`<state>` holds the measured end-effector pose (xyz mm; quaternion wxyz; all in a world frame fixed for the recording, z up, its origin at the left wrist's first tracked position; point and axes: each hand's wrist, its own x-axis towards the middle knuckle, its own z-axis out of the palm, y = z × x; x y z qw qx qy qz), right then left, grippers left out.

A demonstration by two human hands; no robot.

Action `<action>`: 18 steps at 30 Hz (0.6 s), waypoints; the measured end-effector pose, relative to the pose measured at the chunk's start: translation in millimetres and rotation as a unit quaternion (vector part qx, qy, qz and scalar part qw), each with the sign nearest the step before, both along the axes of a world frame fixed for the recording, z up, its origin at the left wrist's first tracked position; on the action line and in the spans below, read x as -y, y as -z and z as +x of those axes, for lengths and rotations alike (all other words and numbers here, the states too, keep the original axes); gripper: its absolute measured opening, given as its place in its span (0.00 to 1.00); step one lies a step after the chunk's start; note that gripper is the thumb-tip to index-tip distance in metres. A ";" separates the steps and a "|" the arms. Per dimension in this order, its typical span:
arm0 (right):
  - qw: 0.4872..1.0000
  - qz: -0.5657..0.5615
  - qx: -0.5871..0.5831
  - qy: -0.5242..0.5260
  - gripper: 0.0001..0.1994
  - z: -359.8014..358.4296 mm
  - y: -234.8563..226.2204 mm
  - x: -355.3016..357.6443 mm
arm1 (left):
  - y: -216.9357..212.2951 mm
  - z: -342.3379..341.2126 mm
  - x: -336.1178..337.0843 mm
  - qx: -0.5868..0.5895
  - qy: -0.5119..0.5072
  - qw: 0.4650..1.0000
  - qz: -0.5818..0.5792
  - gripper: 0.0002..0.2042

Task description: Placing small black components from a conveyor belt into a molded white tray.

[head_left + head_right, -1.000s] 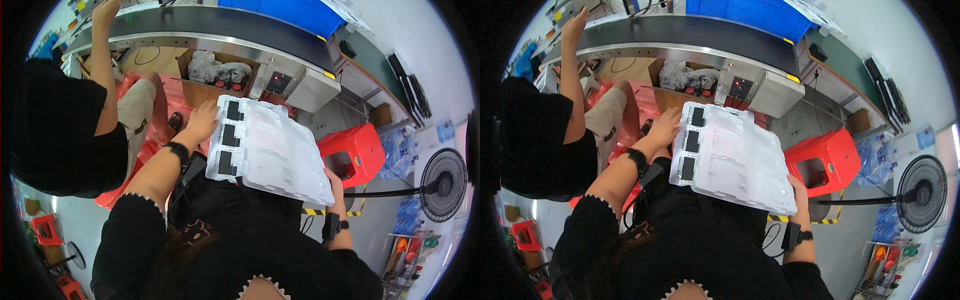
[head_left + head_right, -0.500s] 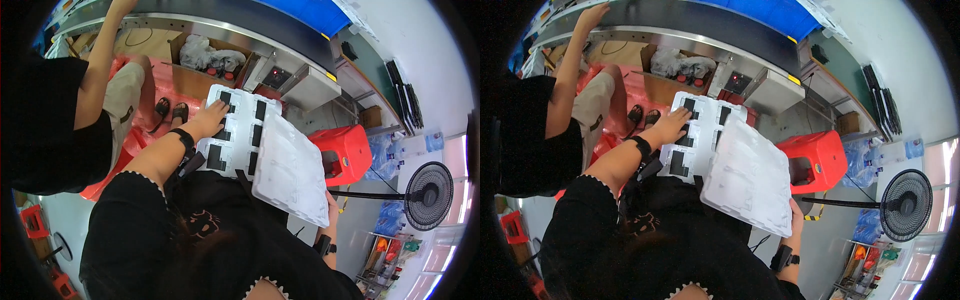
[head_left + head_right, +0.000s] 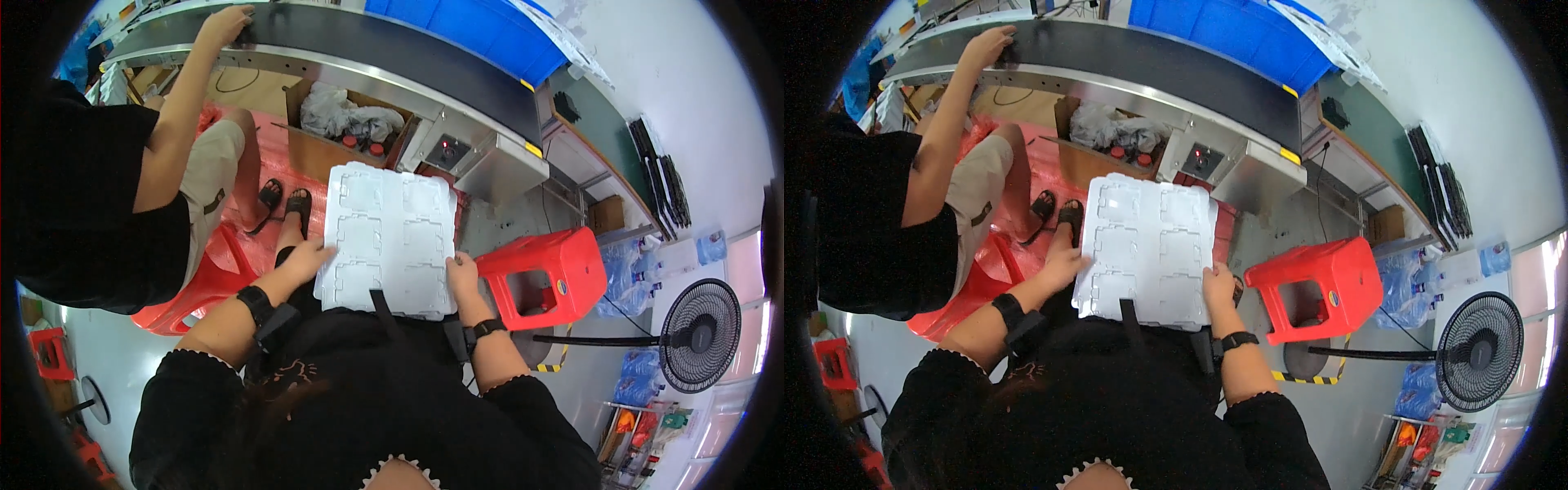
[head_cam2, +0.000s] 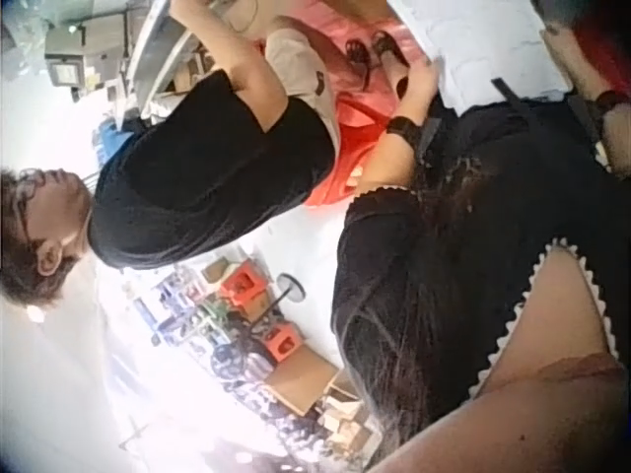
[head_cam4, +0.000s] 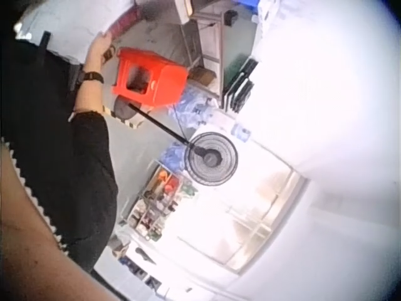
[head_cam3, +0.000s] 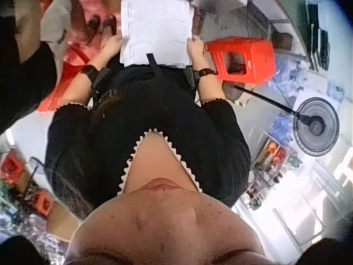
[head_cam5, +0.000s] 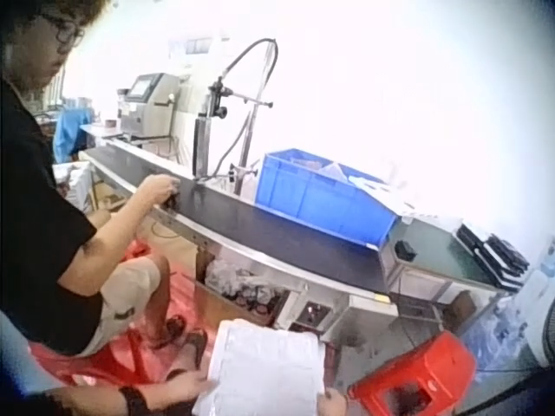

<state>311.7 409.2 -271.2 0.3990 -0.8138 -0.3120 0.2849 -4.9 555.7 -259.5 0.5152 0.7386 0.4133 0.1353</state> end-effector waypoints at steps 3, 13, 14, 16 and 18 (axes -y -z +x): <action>0.966 -0.128 0.224 -0.005 0.17 -19.4 -10.1 4.1 | 6.2 3.9 11.3 -0.058 -0.012 0.995 0.080 0.12; 0.977 -0.173 0.103 -0.074 0.36 -23.4 -16.2 35.2 | 13.2 26.1 -8.9 -0.140 -0.088 0.973 0.159 0.14; 0.978 -0.177 0.091 -0.063 0.36 -20.0 -12.1 34.6 | 13.6 26.4 -8.2 -0.137 -0.088 0.973 0.163 0.14; 0.980 -0.175 0.082 -0.049 0.36 -20.2 -14.4 30.1 | 17.0 24.9 -6.2 -0.186 -0.051 0.972 0.136 0.16; 0.961 -0.238 0.142 -0.006 0.36 -23.0 -18.6 22.6 | 22.1 25.0 -3.6 -0.190 -0.063 0.970 0.137 0.17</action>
